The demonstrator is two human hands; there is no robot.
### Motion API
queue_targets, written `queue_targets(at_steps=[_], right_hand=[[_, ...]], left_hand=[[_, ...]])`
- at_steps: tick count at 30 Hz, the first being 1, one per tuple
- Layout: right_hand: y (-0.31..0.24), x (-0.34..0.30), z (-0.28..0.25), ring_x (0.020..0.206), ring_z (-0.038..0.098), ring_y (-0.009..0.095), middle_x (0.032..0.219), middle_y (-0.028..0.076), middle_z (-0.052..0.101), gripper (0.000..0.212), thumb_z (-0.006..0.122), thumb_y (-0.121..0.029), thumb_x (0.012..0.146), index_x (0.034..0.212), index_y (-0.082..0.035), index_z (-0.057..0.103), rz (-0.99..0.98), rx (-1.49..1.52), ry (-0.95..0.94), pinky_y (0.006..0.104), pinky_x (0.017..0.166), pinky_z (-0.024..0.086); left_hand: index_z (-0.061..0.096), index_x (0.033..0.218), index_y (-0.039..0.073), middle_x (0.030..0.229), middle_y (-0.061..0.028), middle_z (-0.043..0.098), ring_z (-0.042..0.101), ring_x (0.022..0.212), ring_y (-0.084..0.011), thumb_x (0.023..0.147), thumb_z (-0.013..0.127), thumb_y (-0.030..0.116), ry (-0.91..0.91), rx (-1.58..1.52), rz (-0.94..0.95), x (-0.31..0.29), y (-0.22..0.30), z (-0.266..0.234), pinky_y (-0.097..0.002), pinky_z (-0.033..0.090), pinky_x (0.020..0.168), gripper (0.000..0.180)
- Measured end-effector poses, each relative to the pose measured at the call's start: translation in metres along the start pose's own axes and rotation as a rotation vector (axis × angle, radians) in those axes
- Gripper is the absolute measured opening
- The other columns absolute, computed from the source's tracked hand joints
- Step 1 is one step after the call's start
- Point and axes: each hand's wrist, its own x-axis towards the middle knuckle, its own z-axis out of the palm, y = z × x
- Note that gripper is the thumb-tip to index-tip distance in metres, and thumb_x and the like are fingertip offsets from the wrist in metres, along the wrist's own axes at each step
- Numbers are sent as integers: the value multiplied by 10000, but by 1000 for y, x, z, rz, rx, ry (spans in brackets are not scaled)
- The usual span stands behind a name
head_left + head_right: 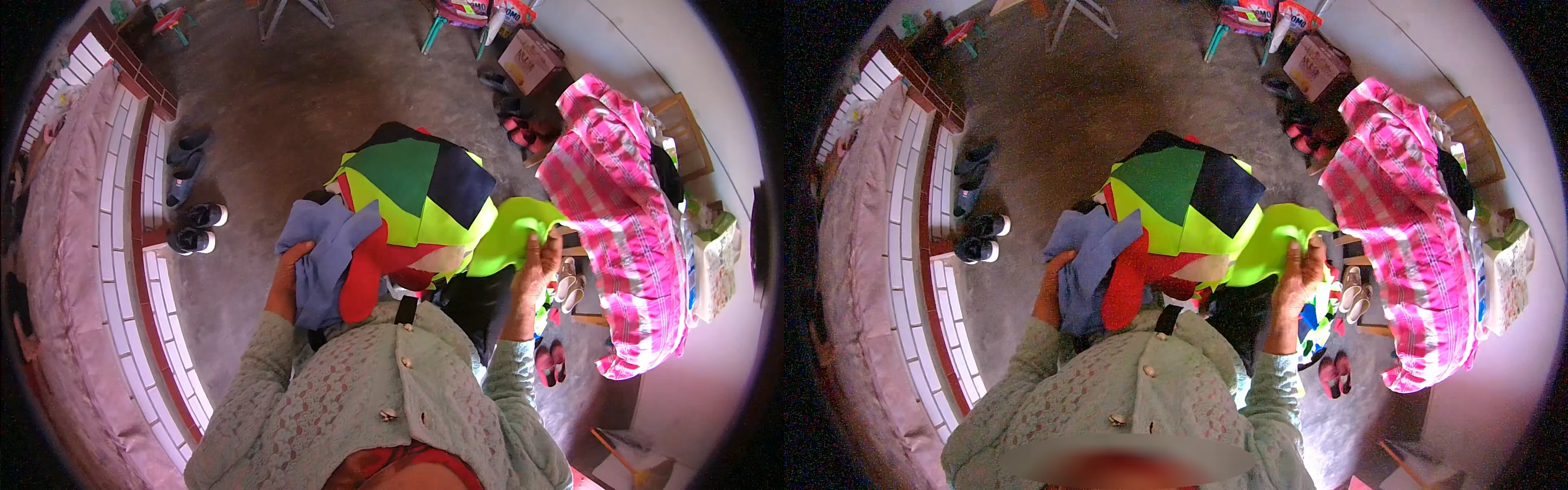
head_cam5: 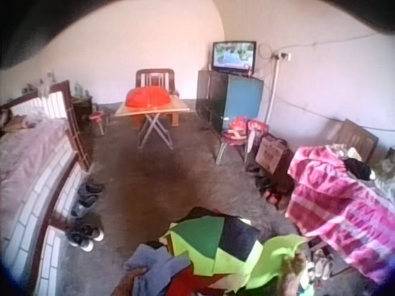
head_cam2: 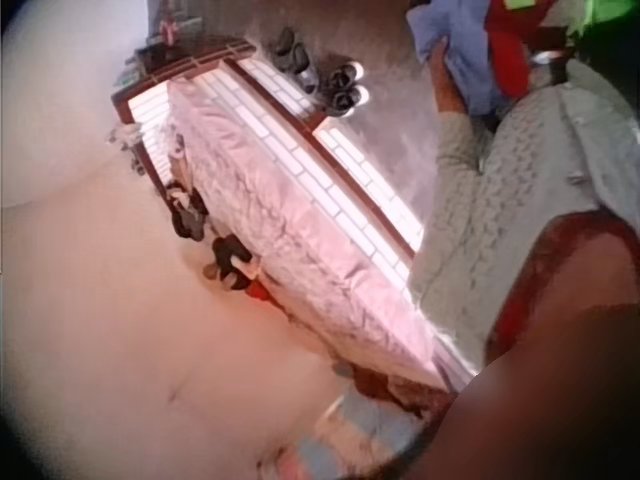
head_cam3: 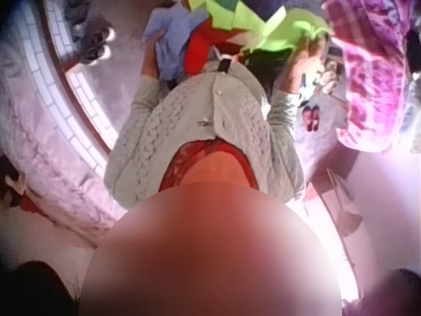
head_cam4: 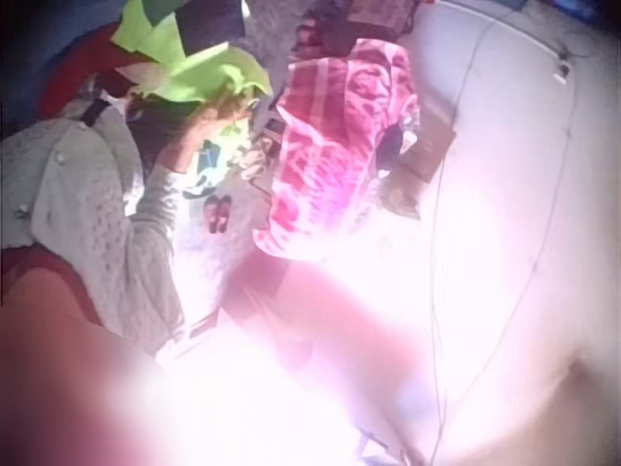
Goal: The person sits on the floor and sorts through a pile of colorful fabric pieces. They pick up individual pieces, inspect them, and place them into a growing stack on their lap.
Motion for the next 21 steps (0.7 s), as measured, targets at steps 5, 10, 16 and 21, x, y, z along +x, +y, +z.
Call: queue_targets(at_steps=[5, 10, 16, 21], right_hand=[[-18, 2, 17, 877, 587, 256, 945, 117, 632, 241, 544, 60, 776, 979, -50, 614, -534, -959, -318, 337, 778, 465], [48, -50, 40, 1172, 398, 319, 1297, 129, 435, 448, 661, -237, 732, 1140, -110, 528, -443, -1173, -934, 454, 981, 291], [73, -68, 42, 1249, 305, 360, 1387, 145, 324, 612, 686, -360, 697, 1215, -107, 480, -342, -1056, -849, 504, 1008, 243], [58, -60, 45, 1223, 344, 336, 1356, 133, 364, 566, 624, -424, 762, 1224, -130, 482, -341, -1039, -849, 507, 997, 233]], left_hand=[[517, 1176, 1, 1075, -144, 614, 610, 965, -258, 764, 623, 112, -9, 5, 4, 4, 0, -6, -365, 498, 871, 439], [535, 1156, 2, 1065, -139, 618, 615, 950, -250, 754, 636, 120, 25, 66, 17, 11, -2, -18, -362, 507, 852, 431], [549, 1137, 9, 1071, -127, 615, 604, 973, -235, 759, 621, 163, 23, 112, 26, -6, 2, 1, -363, 495, 858, 414], [542, 1143, 6, 1073, -123, 615, 597, 988, -237, 766, 604, 170, 14, 167, 49, -13, 5, 21, -368, 487, 871, 416]])
